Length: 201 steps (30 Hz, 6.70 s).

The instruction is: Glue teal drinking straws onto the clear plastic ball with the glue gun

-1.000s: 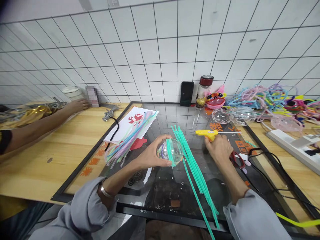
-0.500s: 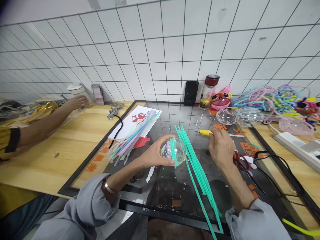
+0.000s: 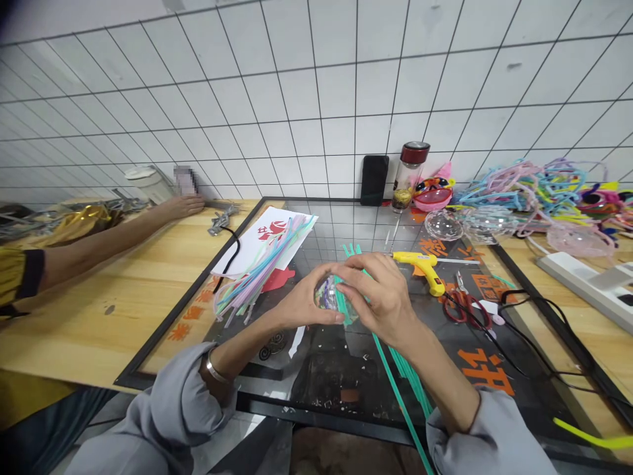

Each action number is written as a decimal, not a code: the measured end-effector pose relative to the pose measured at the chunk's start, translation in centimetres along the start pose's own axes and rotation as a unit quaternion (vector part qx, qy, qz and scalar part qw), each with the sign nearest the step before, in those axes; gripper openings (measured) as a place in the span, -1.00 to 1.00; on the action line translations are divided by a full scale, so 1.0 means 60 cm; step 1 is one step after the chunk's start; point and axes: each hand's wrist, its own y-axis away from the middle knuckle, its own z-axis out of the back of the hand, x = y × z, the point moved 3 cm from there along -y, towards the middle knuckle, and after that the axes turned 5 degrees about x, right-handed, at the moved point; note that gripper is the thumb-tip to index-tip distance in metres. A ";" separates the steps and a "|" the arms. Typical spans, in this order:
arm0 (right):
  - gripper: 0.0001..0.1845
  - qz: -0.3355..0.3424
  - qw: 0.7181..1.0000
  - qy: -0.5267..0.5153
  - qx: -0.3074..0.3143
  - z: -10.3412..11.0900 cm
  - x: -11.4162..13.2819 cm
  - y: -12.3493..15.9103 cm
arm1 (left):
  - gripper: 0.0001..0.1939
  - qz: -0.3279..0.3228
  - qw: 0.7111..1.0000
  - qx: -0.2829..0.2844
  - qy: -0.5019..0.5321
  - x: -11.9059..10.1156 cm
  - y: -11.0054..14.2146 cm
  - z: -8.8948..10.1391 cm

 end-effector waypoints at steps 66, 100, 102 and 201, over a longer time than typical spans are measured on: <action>-0.85 0.005 0.999 -0.047 0.007 -0.022 -0.011 0.043 | -0.29 -0.089 0.995 0.022 -0.028 0.018 0.000 -0.001; -0.82 -0.019 0.998 -0.061 0.008 -0.032 -0.025 0.053 | -0.06 -0.108 0.990 0.021 -0.092 0.012 -0.002 0.002; -0.82 -0.018 0.998 -0.058 0.007 -0.033 -0.026 0.053 | 0.03 -0.112 0.988 0.023 -0.108 0.015 -0.003 -0.001; -0.74 -0.222 0.967 -0.121 0.018 -0.040 -0.025 0.064 | -0.02 0.075 0.993 0.055 0.072 -0.004 0.001 0.013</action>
